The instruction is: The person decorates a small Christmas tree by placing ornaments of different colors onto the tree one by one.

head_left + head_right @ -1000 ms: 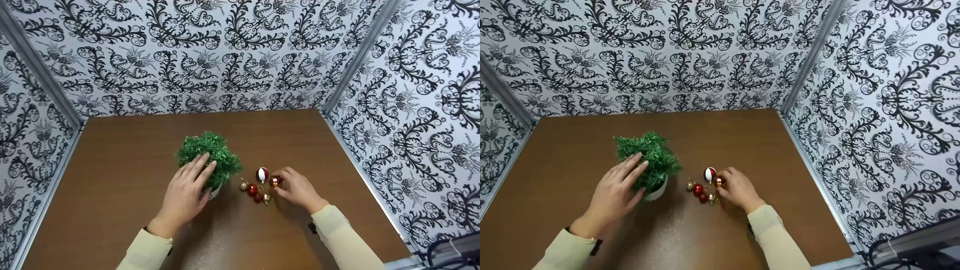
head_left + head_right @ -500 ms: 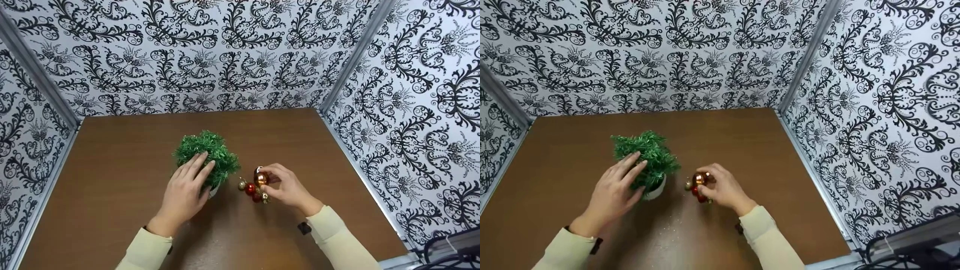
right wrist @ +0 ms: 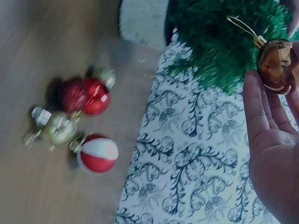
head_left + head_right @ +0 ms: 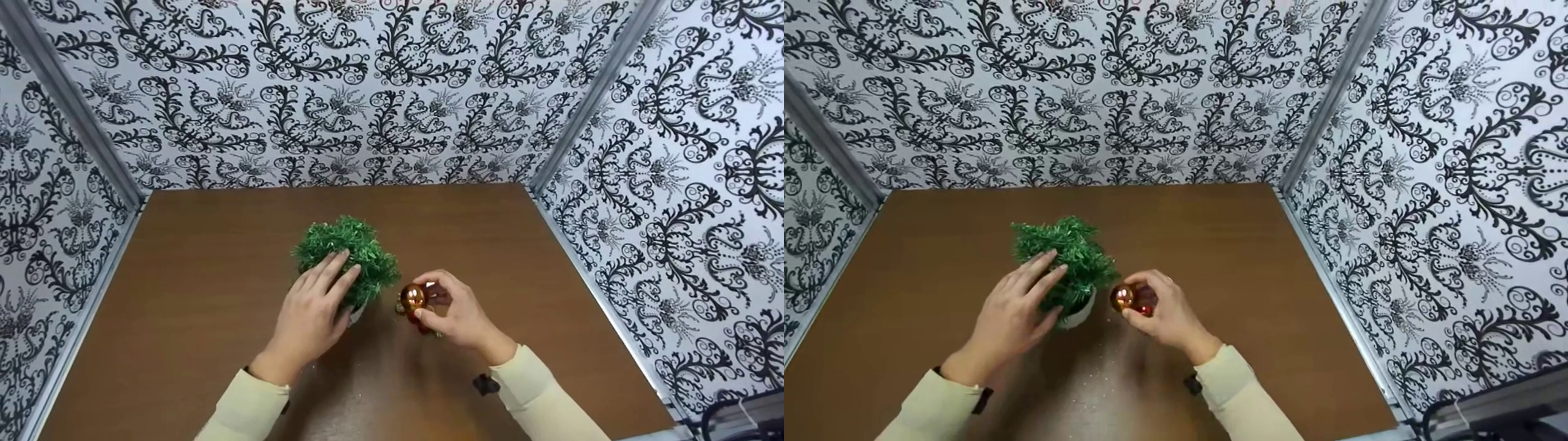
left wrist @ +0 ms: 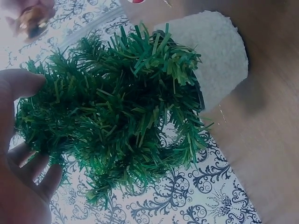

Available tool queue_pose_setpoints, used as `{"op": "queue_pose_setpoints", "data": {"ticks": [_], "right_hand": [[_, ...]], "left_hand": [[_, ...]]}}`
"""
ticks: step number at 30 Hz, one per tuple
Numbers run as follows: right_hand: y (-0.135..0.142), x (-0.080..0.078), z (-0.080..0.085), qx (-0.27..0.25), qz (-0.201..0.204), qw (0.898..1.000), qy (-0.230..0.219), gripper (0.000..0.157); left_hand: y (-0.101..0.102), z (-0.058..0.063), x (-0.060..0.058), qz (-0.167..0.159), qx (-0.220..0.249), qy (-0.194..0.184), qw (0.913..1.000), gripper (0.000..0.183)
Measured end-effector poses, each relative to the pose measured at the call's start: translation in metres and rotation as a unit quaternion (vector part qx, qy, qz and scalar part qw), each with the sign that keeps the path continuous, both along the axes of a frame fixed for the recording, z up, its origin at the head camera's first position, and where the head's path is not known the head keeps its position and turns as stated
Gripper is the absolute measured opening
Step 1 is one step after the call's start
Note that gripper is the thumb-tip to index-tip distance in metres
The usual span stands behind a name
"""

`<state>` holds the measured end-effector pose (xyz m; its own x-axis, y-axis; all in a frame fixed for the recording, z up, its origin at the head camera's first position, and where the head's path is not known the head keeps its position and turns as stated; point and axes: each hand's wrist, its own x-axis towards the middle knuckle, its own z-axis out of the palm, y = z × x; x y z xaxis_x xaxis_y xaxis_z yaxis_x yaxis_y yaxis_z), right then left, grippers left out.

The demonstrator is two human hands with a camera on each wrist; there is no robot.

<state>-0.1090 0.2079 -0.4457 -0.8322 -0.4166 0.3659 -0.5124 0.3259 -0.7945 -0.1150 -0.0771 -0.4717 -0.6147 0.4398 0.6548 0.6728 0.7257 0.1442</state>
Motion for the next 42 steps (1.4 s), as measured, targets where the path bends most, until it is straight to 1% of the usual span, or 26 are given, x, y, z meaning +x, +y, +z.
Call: {"op": "queue_pose_setpoints", "data": {"ticks": [2, 4, 6, 9, 12, 15, 17, 19, 20, 24, 25, 27, 30, 32, 35, 38, 40, 42], "right_hand": [[-0.004, 0.003, 0.003, -0.031, 0.011, 0.999, 0.002, 0.043], [-0.009, 0.003, 0.003, -0.064, 0.026, 0.998, 0.004, 0.043], [-0.012, 0.001, -0.004, -0.096, 0.042, 0.994, 0.007, 0.045], [-0.017, -0.003, -0.017, -0.126, 0.061, 0.99, 0.008, 0.049], [-0.021, -0.004, -0.028, -0.14, 0.071, 0.988, 0.004, 0.052], [-0.025, -0.004, -0.034, -0.145, 0.064, 0.987, 0.002, 0.05], [-0.025, -0.002, -0.036, -0.141, 0.054, 0.989, -0.003, 0.049], [-0.026, -0.002, -0.037, -0.131, 0.046, 0.99, -0.003, 0.049], [-0.026, -0.002, -0.038, -0.128, 0.044, 0.991, -0.004, 0.049], [-0.028, -0.001, -0.042, -0.115, 0.033, 0.993, -0.003, 0.049], [-0.029, -0.001, -0.043, -0.114, 0.03, 0.993, -0.002, 0.049], [-0.032, 0.001, -0.042, -0.112, 0.024, 0.993, -0.001, 0.049], [-0.035, 0.006, -0.041, -0.116, 0.021, 0.993, -0.009, 0.048], [-0.038, 0.008, -0.04, -0.124, 0.023, 0.992, -0.017, 0.046], [-0.039, 0.008, -0.043, -0.134, 0.022, 0.99, -0.029, 0.045], [-0.039, 0.005, -0.047, -0.143, 0.021, 0.989, -0.032, 0.045], [-0.039, 0.004, -0.05, -0.152, 0.026, 0.987, -0.034, 0.045], [-0.039, 0.004, -0.053, -0.165, 0.038, 0.985, -0.033, 0.045]], "left_hand": [[0.0, 0.0, 0.0, -0.003, 0.004, -0.001, 1.0, 0.073], [0.0, 0.0, -0.001, -0.005, 0.009, -0.002, 0.9999, 0.072], [0.001, -0.001, -0.001, -0.008, 0.016, -0.003, 0.9998, 0.071], [0.001, -0.002, -0.002, -0.011, 0.029, -0.003, 0.9995, 0.071], [0.002, -0.005, -0.002, -0.015, 0.045, 0.003, 0.9989, 0.074], [0.004, -0.008, -0.001, -0.022, 0.061, 0.021, 0.9977, 0.079], [0.006, -0.009, 0.0, -0.025, 0.071, 0.035, 0.9965, 0.079], [0.008, -0.009, 0.001, -0.027, 0.086, 0.059, 0.9942, 0.072], [0.009, -0.009, 0.001, -0.027, 0.093, 0.074, 0.9925, 0.065], [0.01, -0.006, 0.001, -0.03, 0.115, 0.142, 0.9828, 0.028], [0.01, -0.006, 0.001, -0.033, 0.119, 0.153, 0.9804, 0.02], [0.009, -0.005, 0.002, -0.039, 0.123, 0.162, 0.9783, 0.01], [0.009, -0.005, 0.004, -0.045, 0.129, 0.153, 0.9787, 0.007], [0.008, -0.005, 0.006, -0.048, 0.126, 0.143, 0.9806, 0.007], [0.008, -0.007, 0.008, -0.055, 0.118, 0.122, 0.984, 0.015], [0.009, -0.008, 0.009, -0.056, 0.108, 0.099, 0.9877, 0.022], [0.009, -0.01, 0.009, -0.056, 0.111, 0.099, 0.9873, 0.022], [0.009, -0.011, 0.011, -0.052, 0.116, 0.111, 0.9856, 0.018]]}}
